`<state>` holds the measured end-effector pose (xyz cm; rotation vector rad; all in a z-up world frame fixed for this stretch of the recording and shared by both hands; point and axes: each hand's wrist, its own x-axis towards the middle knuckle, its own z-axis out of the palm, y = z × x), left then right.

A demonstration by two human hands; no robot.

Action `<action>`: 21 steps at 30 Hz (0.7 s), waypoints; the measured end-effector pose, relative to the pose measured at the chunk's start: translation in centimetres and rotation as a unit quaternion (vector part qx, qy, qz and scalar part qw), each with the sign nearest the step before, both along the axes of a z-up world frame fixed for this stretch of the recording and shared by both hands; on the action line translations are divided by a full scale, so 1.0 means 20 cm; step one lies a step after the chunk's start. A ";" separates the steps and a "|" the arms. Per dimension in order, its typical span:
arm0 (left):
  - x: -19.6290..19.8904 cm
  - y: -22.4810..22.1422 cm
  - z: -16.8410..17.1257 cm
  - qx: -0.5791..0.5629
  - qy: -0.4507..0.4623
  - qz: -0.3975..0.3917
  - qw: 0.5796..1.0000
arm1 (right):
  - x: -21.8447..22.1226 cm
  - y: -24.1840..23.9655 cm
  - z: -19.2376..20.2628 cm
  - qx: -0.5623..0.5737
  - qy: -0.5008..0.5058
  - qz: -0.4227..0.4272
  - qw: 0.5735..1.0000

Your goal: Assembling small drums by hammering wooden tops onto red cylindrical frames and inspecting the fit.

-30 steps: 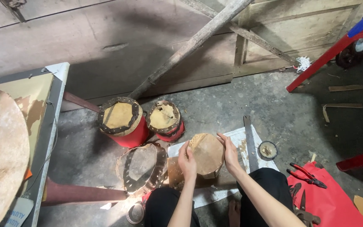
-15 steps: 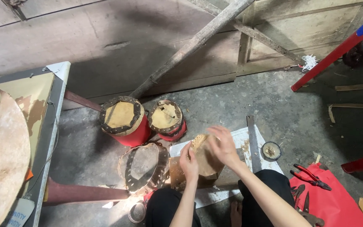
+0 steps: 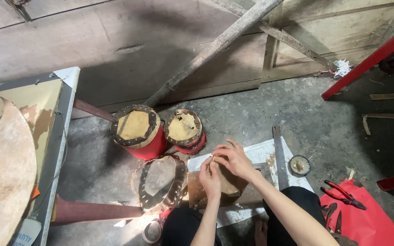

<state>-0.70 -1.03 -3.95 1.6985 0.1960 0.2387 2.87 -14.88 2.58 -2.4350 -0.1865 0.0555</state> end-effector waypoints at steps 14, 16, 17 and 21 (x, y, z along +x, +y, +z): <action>0.00 -0.01 0.06 -0.053 0.045 0.011 0.998 | 0.02 0.01 0.04 -0.021 0.052 0.032 0.998; 0.00 -0.01 0.08 -0.050 0.046 0.011 0.998 | 0.02 -0.01 0.04 -0.015 0.051 0.037 0.998; 0.00 -0.01 0.09 -0.050 0.057 0.007 0.997 | 0.02 -0.01 0.06 -0.006 0.049 0.049 0.998; -0.02 -0.01 0.13 -0.049 0.073 0.001 0.996 | 0.05 0.01 0.02 -0.001 0.038 0.064 0.997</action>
